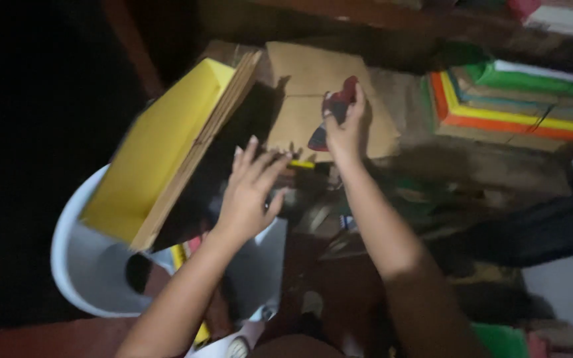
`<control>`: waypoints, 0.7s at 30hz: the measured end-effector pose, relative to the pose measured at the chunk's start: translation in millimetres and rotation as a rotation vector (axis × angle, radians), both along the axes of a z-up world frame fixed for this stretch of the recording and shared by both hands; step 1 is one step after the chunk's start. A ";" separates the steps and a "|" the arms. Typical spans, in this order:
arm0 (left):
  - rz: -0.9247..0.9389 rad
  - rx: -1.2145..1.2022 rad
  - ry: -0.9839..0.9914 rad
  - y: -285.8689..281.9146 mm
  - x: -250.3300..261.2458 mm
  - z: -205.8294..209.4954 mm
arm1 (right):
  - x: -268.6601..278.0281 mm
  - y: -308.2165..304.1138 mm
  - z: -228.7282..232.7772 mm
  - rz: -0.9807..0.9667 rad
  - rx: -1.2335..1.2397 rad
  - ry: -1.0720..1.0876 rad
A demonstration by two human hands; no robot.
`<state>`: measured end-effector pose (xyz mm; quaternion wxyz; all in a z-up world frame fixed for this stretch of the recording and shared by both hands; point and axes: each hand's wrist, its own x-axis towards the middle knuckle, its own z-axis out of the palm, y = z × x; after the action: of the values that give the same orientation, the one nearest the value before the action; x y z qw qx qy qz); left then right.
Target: Dusting off a plastic container and a stack of brown folders in a library storage area.
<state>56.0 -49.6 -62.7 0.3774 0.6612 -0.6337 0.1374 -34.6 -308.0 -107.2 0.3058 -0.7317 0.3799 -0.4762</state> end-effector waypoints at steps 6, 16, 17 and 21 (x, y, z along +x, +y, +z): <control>0.032 0.075 0.294 -119.7 -15.4 -53.7 | -38.0 -122.5 -24.4 0.013 -0.115 -0.060; 0.581 0.554 0.660 -217.7 -3.1 -93.5 | 50.8 -168.7 -183.9 0.155 -0.411 1.090; 0.642 0.607 0.638 -218.4 -3.5 -94.3 | 72.0 -173.4 -225.6 0.263 -0.375 1.086; 0.676 0.638 0.671 -223.4 7.2 -114.7 | 15.1 -99.1 -144.5 0.451 -0.373 0.829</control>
<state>63.3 -273.0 -177.3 0.2746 0.9156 -0.2428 -0.1652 -19.5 -407.1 -251.7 0.0888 -0.9651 0.2105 -0.1278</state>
